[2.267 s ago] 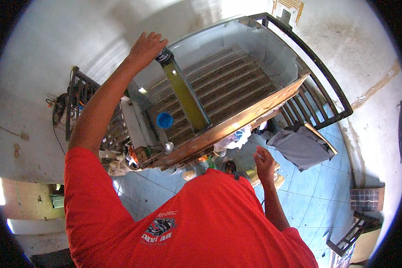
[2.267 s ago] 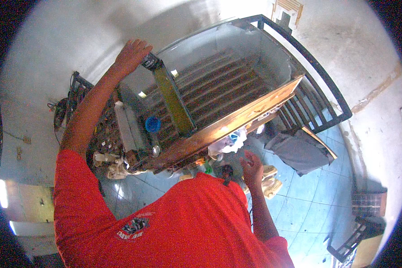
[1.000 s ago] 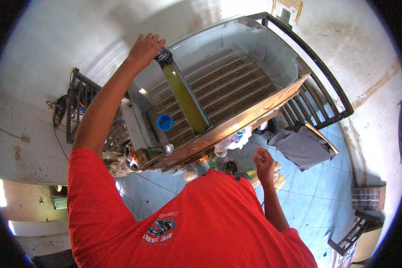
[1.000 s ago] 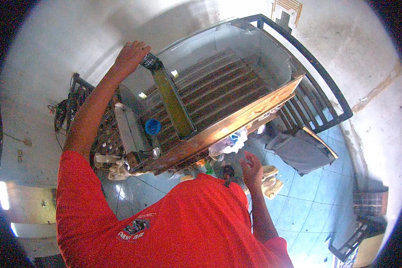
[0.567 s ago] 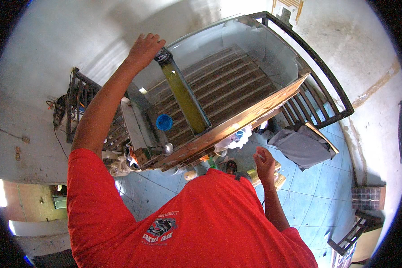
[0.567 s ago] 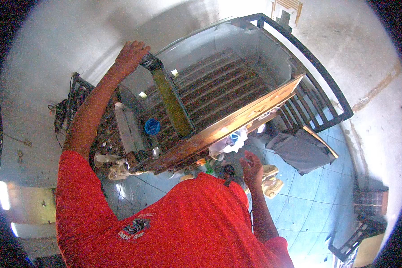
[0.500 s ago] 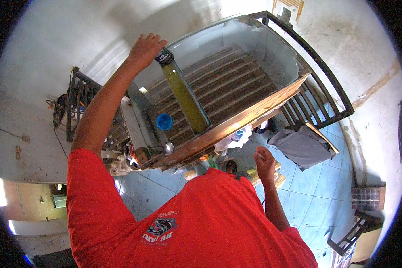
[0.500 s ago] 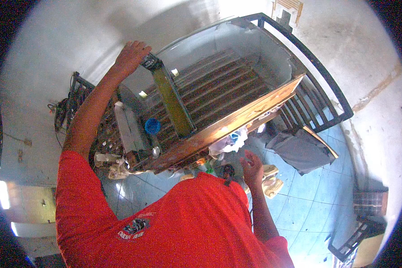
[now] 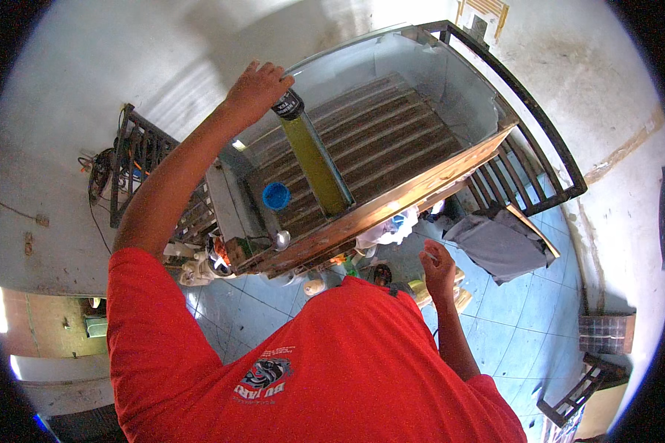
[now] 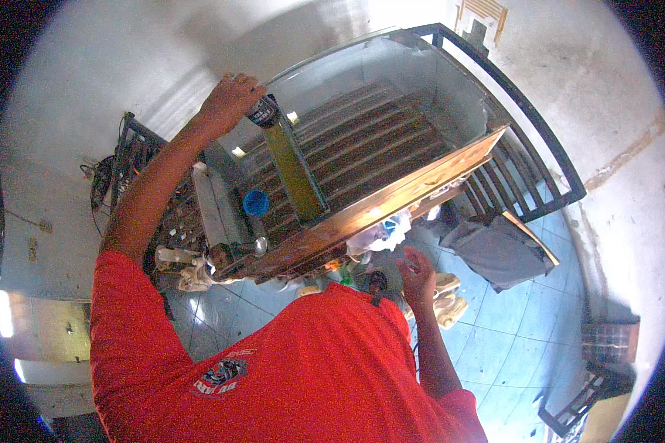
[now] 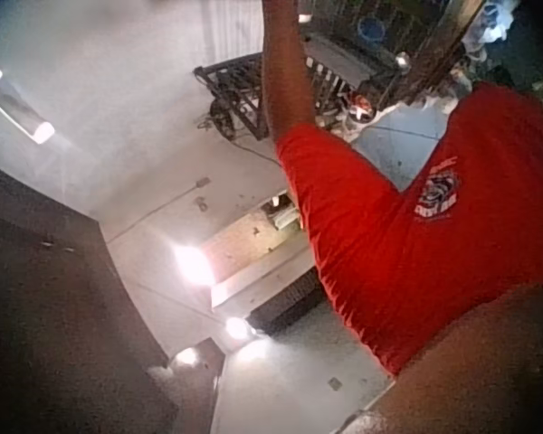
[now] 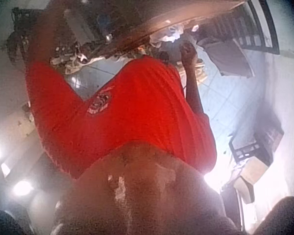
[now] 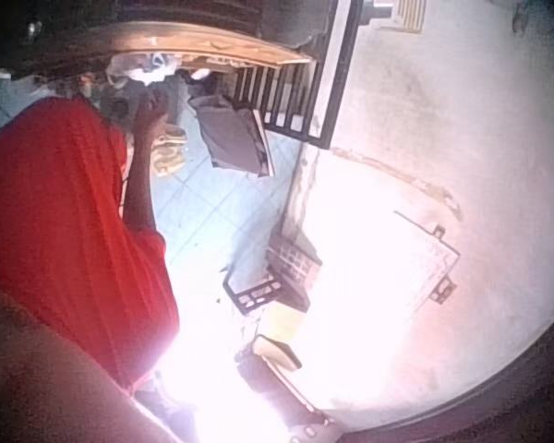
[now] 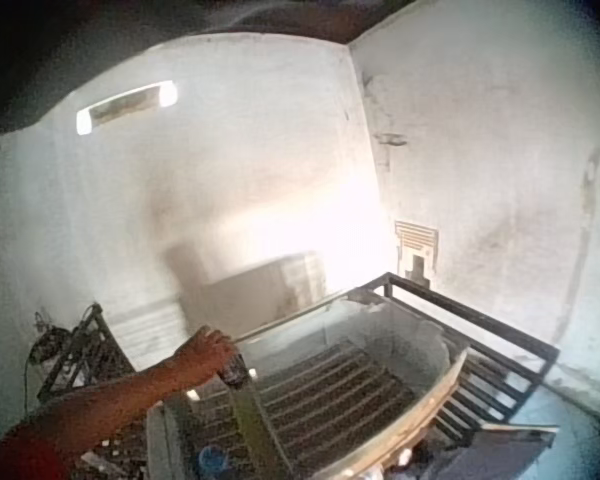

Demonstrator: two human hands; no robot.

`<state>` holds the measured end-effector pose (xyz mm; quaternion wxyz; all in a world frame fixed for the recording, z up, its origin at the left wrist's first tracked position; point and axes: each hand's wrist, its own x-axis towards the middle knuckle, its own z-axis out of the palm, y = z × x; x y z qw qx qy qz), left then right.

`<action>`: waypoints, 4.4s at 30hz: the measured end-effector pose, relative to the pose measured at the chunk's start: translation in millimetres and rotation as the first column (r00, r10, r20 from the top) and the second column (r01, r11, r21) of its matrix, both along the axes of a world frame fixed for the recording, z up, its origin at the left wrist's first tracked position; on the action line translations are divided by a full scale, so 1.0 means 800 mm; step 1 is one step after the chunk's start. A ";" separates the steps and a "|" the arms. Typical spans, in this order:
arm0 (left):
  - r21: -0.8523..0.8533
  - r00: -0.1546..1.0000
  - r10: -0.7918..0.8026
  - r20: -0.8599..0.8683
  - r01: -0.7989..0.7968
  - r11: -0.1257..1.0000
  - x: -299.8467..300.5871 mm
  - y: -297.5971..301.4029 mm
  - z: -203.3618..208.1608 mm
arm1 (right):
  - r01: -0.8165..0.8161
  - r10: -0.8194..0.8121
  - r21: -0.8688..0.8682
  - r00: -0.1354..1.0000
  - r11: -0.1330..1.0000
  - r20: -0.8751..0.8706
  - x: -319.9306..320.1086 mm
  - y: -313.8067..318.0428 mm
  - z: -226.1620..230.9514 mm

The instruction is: The person carries two yellow screen-printing frames into a room and applies a liquid from a container into a trough, then wipes the surface of a screen with their hand.

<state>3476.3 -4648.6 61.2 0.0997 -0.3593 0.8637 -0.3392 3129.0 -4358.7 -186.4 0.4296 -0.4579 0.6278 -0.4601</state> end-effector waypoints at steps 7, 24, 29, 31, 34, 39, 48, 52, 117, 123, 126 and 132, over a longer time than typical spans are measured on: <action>0.106 1.000 -0.006 -0.021 0.008 0.994 -0.023 0.034 0.003 | 0.009 -0.009 0.011 1.000 1.000 0.023 0.000 0.005 -0.003; 0.049 0.973 -0.219 -0.070 0.223 0.974 -0.026 0.056 -0.009 | 0.013 -0.013 0.007 1.000 1.000 0.014 0.003 0.015 -0.006; 0.021 0.976 -0.213 -0.044 0.214 0.977 -0.026 0.057 -0.013 | 0.019 -0.018 -0.008 1.000 1.000 0.018 0.005 0.017 -0.002; 0.025 0.979 -0.201 -0.039 0.202 0.979 -0.026 0.059 -0.013 | 0.014 -0.014 0.000 1.000 1.000 0.026 0.005 0.017 0.000; 0.049 0.982 -0.182 -0.044 0.184 0.982 -0.029 0.060 -0.011 | 0.014 -0.014 -0.003 1.000 1.000 0.013 0.002 0.017 -0.011; 0.051 0.984 -0.174 -0.021 0.175 0.983 -0.028 0.062 -0.011 | 0.016 -0.016 -0.006 1.000 1.000 0.002 0.003 0.017 -0.011; 0.026 0.982 -0.189 -0.029 0.189 0.982 -0.029 0.068 -0.008 | 0.029 -0.029 0.006 0.999 1.000 0.024 0.005 0.016 -0.010; 0.051 0.984 -0.177 -0.032 0.178 0.983 -0.030 0.068 -0.008 | 0.034 -0.034 0.010 0.999 0.999 0.032 0.005 0.016 -0.009; -0.059 0.981 0.138 -0.137 -0.148 0.987 0.034 -0.020 0.001 | 0.000 0.000 0.022 1.000 1.000 -0.004 0.003 0.022 -0.002; -0.037 0.971 0.168 -0.170 -0.177 0.984 0.040 -0.030 0.008 | 0.018 -0.018 0.030 1.000 0.999 0.000 0.004 0.019 0.006; -0.101 0.973 0.146 -0.179 -0.166 0.981 0.045 -0.036 0.005 | 0.030 -0.031 0.032 0.999 0.999 0.025 0.003 0.018 0.000; -0.074 0.968 0.191 -0.161 -0.205 0.976 0.043 -0.041 0.007 | 0.022 -0.022 0.028 1.000 0.999 0.013 0.003 0.015 0.003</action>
